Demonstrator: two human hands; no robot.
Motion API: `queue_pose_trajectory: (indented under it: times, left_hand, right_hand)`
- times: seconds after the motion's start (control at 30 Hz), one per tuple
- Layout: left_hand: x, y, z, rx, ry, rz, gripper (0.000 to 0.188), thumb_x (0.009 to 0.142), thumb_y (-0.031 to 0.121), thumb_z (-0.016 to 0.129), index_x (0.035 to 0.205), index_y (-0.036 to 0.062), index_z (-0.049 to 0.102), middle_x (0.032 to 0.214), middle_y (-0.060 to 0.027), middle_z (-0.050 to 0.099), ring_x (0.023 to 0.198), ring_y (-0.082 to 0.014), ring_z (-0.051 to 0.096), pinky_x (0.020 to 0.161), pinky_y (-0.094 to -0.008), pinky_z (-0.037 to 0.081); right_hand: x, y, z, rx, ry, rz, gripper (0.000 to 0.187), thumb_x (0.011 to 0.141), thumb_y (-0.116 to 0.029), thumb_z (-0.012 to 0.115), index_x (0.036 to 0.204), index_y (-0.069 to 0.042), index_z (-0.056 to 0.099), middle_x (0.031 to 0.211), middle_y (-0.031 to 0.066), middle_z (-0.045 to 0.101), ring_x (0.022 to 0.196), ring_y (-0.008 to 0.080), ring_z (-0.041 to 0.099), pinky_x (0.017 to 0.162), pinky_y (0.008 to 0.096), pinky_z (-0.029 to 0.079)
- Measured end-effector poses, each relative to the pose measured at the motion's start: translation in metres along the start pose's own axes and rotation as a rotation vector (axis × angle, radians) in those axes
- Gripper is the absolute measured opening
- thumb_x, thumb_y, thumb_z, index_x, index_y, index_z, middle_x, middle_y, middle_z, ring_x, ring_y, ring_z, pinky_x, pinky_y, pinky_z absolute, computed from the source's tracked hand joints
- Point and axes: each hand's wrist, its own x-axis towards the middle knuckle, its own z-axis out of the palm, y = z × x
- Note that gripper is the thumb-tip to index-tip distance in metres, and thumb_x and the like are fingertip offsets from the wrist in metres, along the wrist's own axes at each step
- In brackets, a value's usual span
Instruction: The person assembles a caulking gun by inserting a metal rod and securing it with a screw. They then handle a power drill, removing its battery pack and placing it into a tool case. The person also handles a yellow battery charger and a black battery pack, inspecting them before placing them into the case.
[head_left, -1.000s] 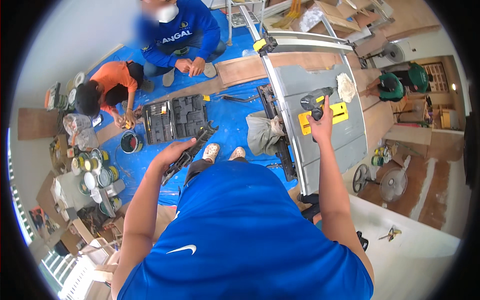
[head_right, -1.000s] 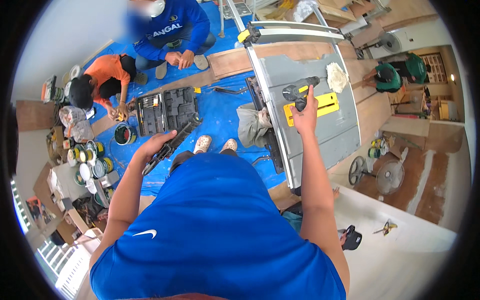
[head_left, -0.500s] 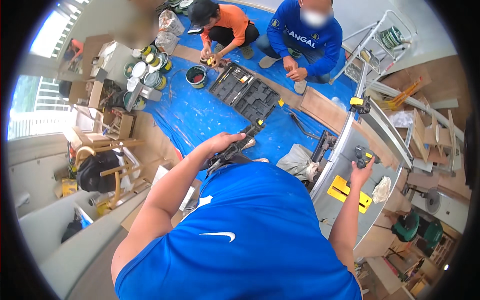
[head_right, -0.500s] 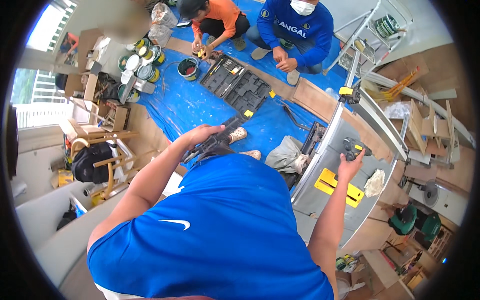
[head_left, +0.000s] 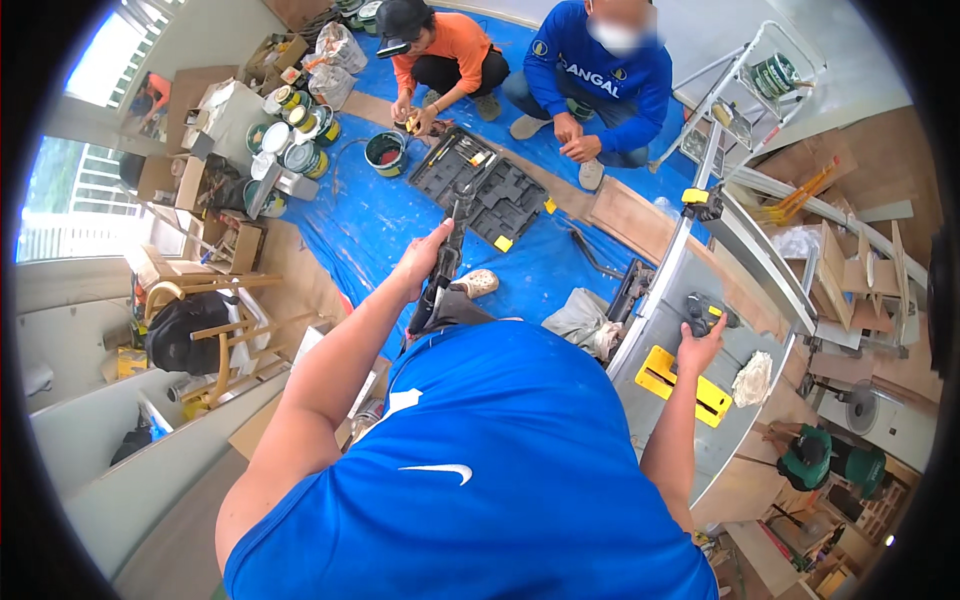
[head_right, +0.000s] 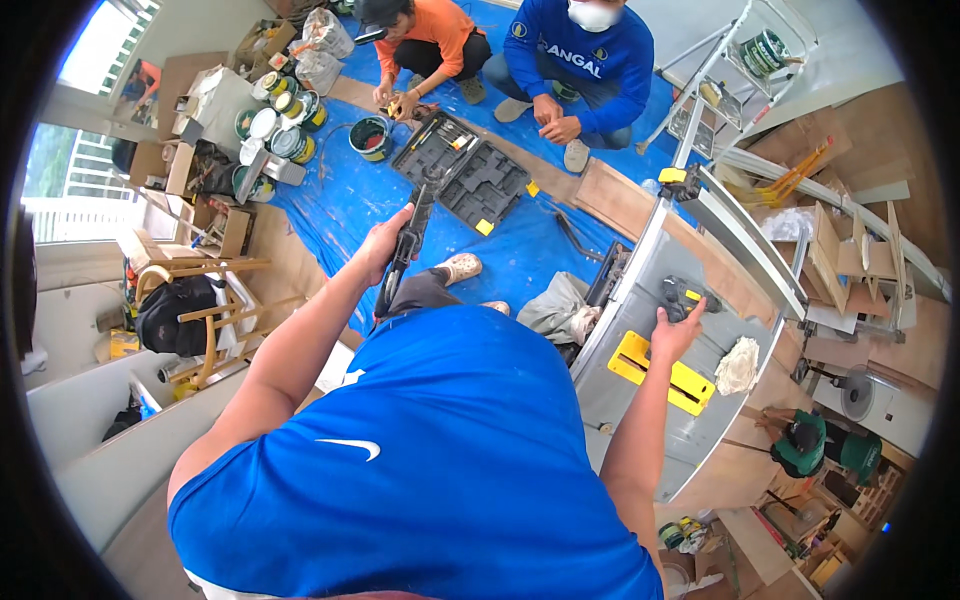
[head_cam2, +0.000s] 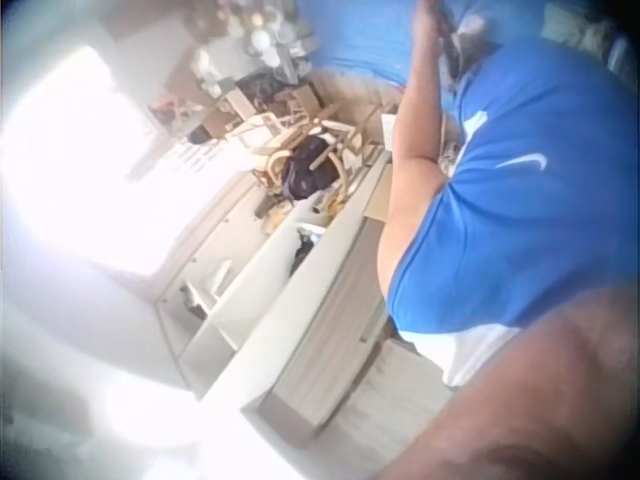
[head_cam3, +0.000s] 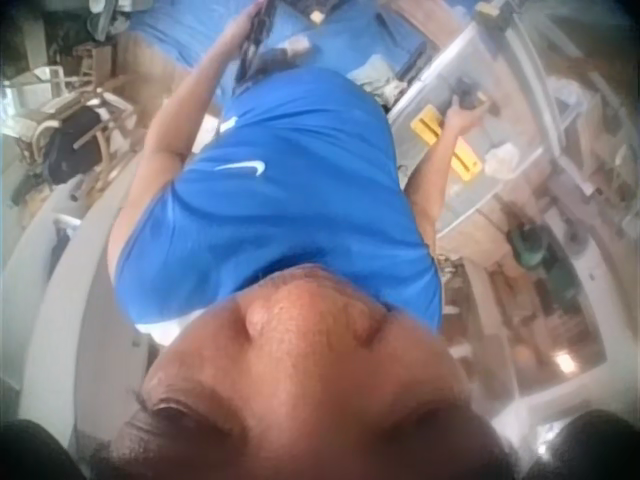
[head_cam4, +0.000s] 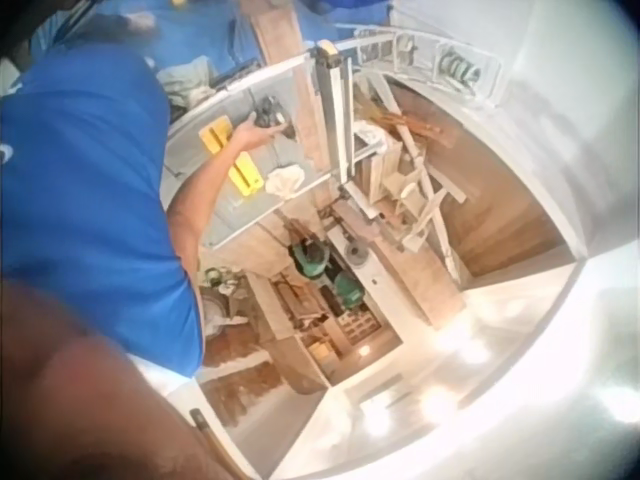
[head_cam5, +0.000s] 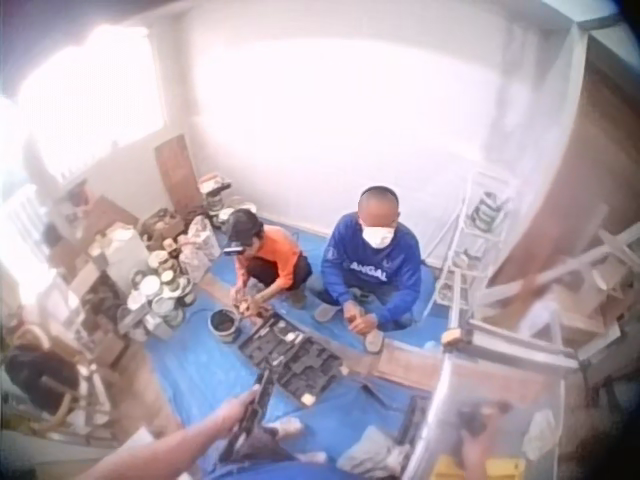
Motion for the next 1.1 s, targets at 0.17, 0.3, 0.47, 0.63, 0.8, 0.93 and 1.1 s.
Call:
queue_pose_trajectory:
  times: [0.17, 0.3, 0.47, 0.63, 0.8, 0.93, 1.1]
  left_hand:
    - [-0.008, 0.004, 0.013, 0.038, -0.038, -0.008, 0.059, 0.096, 0.062, 0.061, 0.092, 0.0037, 0.072, 0.077, -0.0040, 0.067, 0.064, -0.0143, 0.061, 0.060, -0.0325, 0.048]
    - [-0.013, 0.002, 0.023, 0.027, -0.062, 0.023, 0.058, 0.098, 0.060, 0.060, 0.095, 0.0030, 0.071, 0.077, -0.0049, 0.067, 0.063, -0.0147, 0.062, 0.057, -0.0318, 0.049]
    - [-0.026, 0.015, 0.037, -0.013, -0.104, 0.117, 0.057, 0.101, 0.058, 0.053, 0.099, 0.0031, 0.068, 0.074, -0.0074, 0.065, 0.057, -0.0173, 0.061, 0.054, -0.0320, 0.051]
    - [-0.046, 0.045, 0.051, -0.041, -0.334, 0.249, 0.060, 0.105, 0.058, 0.043, 0.104, 0.0031, 0.066, 0.076, -0.0110, 0.067, 0.060, -0.0189, 0.064, 0.055, -0.0323, 0.052]
    - [-0.069, 0.071, 0.084, -0.178, -0.595, 0.392, 0.064, 0.105, 0.060, 0.038, 0.115, 0.0028, 0.064, 0.082, -0.0114, 0.069, 0.065, -0.0185, 0.066, 0.060, -0.0311, 0.052]
    - [-0.089, 0.088, 0.103, -0.151, -0.596, 0.407, 0.060, 0.106, 0.056, 0.040, 0.117, 0.0027, 0.064, 0.086, -0.0089, 0.069, 0.068, -0.0167, 0.065, 0.062, -0.0306, 0.052]
    - [-0.096, 0.104, 0.125, 0.187, -0.447, 0.747, 0.057, 0.107, 0.049, 0.040, 0.118, -0.0010, 0.065, 0.088, -0.0056, 0.066, 0.077, -0.0128, 0.061, 0.069, -0.0287, 0.049]
  right_hand:
    - [0.003, 0.001, -0.002, 0.002, 0.001, 0.013, 0.103, 0.080, -0.013, 0.086, 0.163, -0.023, 0.027, 0.138, 0.0274, 0.049, 0.127, 0.0453, 0.054, 0.109, 0.0482, 0.044]
    - [0.001, -0.001, -0.001, -0.008, 0.006, 0.028, 0.102, 0.081, -0.013, 0.085, 0.163, -0.023, 0.027, 0.138, 0.0284, 0.049, 0.126, 0.0460, 0.054, 0.109, 0.0485, 0.044]
    - [0.003, 0.001, -0.001, -0.023, -0.012, 0.020, 0.101, 0.082, -0.013, 0.084, 0.163, -0.023, 0.026, 0.136, 0.0295, 0.049, 0.126, 0.0466, 0.054, 0.108, 0.0485, 0.045]
    - [-0.001, -0.006, -0.003, -0.048, -0.030, 0.022, 0.101, 0.082, -0.016, 0.085, 0.163, -0.019, 0.025, 0.137, 0.0288, 0.049, 0.125, 0.0467, 0.054, 0.107, 0.0480, 0.045]
    - [-0.007, -0.002, -0.010, -0.031, 0.192, -0.068, 0.093, 0.085, -0.019, 0.083, 0.160, -0.012, 0.030, 0.142, 0.0279, 0.047, 0.123, 0.0452, 0.055, 0.107, 0.0489, 0.044]
    - [-0.015, -0.006, -0.028, 0.123, 0.356, -0.367, 0.070, 0.088, -0.016, 0.080, 0.149, -0.006, 0.048, 0.135, 0.0215, 0.054, 0.117, 0.0367, 0.058, 0.102, 0.0443, 0.046]
    - [-0.052, -0.056, -0.041, 0.436, 0.142, -0.439, 0.039, 0.089, -0.006, 0.075, 0.127, -0.002, 0.067, 0.112, 0.0112, 0.067, 0.096, 0.0203, 0.064, 0.089, 0.0337, 0.051]
